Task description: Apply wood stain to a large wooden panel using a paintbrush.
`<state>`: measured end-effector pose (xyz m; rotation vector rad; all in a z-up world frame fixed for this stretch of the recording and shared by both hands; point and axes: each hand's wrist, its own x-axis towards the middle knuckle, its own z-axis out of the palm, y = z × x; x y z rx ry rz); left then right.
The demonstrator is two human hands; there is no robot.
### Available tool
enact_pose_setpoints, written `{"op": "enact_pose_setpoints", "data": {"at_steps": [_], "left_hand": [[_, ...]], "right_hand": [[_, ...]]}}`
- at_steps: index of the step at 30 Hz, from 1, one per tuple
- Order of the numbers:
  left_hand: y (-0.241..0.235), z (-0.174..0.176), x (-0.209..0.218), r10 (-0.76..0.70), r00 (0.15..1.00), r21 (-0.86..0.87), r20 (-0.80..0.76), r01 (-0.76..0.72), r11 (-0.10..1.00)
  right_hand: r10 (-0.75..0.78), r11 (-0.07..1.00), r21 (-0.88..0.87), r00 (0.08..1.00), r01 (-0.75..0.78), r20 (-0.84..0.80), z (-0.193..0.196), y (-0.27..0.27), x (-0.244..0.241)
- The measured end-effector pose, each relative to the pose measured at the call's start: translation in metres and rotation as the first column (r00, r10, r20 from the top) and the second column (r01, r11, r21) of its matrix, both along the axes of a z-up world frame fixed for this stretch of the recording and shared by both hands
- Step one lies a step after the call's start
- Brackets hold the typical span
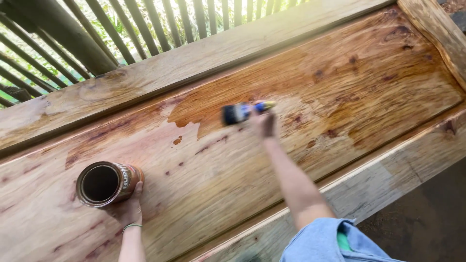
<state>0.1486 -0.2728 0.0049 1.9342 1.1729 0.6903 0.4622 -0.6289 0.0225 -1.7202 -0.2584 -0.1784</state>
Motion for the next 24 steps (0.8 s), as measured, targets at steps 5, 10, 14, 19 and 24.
{"op": "enact_pose_setpoints", "data": {"at_steps": [5, 10, 14, 19, 24], "left_hand": [[-0.006, -0.004, -0.007, -0.043, 0.994, 0.182, 0.1, 0.024, 0.983], [-0.039, 0.02, 0.009, 0.006, 0.995, -0.107, -0.097, -0.016, 0.994], [-0.03, -0.113, -0.002, 0.02, 0.642, -0.494, 0.767, 0.571, 0.656], [-0.086, -0.034, 0.012, -0.16, 0.982, 0.367, 0.1, 0.113, 0.923], [-0.115, -0.023, 0.008, -0.253, 0.951, 0.144, 0.178, 0.229, 0.963]], "right_hand": [[-0.239, 0.747, -0.457, 0.837, 0.482, 0.492, -0.001, -0.107, 0.061], [-0.426, 0.841, -0.186, 0.833, 0.509, 0.354, 0.055, -0.065, 0.022], [-0.1, 0.962, 0.23, 0.976, 0.144, -0.194, 0.132, 0.006, -0.075], [0.174, 0.94, 0.316, 0.977, -0.127, -0.126, 0.14, 0.066, -0.154], [0.256, 0.963, 0.048, 0.954, -0.266, 0.154, 0.133, 0.106, -0.198]]}}
